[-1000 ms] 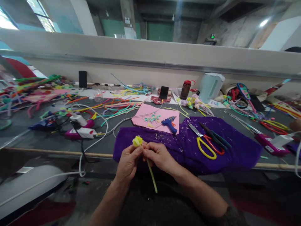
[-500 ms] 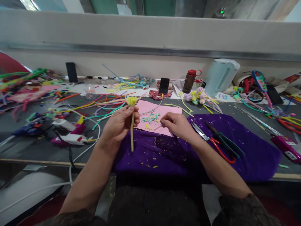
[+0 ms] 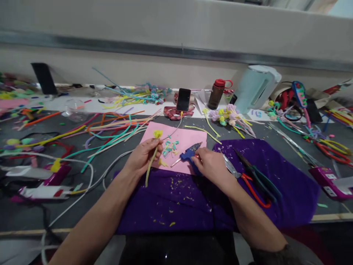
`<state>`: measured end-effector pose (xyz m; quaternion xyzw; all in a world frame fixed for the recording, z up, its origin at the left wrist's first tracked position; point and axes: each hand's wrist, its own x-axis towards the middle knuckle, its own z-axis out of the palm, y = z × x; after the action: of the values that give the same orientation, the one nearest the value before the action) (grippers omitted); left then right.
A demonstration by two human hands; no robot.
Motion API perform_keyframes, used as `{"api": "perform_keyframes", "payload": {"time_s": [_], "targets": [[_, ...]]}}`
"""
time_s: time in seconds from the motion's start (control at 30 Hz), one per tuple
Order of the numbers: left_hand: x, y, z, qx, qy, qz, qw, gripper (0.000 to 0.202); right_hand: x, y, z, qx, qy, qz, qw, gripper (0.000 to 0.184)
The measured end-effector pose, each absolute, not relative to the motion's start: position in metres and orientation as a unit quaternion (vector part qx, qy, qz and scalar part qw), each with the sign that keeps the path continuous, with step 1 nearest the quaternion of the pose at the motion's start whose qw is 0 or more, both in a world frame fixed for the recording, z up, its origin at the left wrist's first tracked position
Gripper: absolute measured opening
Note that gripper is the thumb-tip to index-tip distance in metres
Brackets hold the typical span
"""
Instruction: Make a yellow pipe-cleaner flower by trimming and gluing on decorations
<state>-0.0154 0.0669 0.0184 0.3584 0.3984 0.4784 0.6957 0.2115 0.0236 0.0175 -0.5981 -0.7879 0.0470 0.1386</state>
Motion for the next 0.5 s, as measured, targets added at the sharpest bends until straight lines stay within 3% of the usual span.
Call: {"api": "perform_keyframes", "payload": {"time_s": [0.17, 0.5], "targets": [[-0.025, 0.069, 0.017, 0.296, 0.401, 0.486, 0.718, 0.017, 0.200, 0.021, 0.011, -0.598, -0.800, -0.013, 0.045, 0.040], [-0.033, 0.084, 0.004, 0.176, 0.388, 0.473, 0.772, 0.015, 0.196, 0.034, -0.003, -0.622, -0.783, 0.001, 0.018, 0.035]]}}
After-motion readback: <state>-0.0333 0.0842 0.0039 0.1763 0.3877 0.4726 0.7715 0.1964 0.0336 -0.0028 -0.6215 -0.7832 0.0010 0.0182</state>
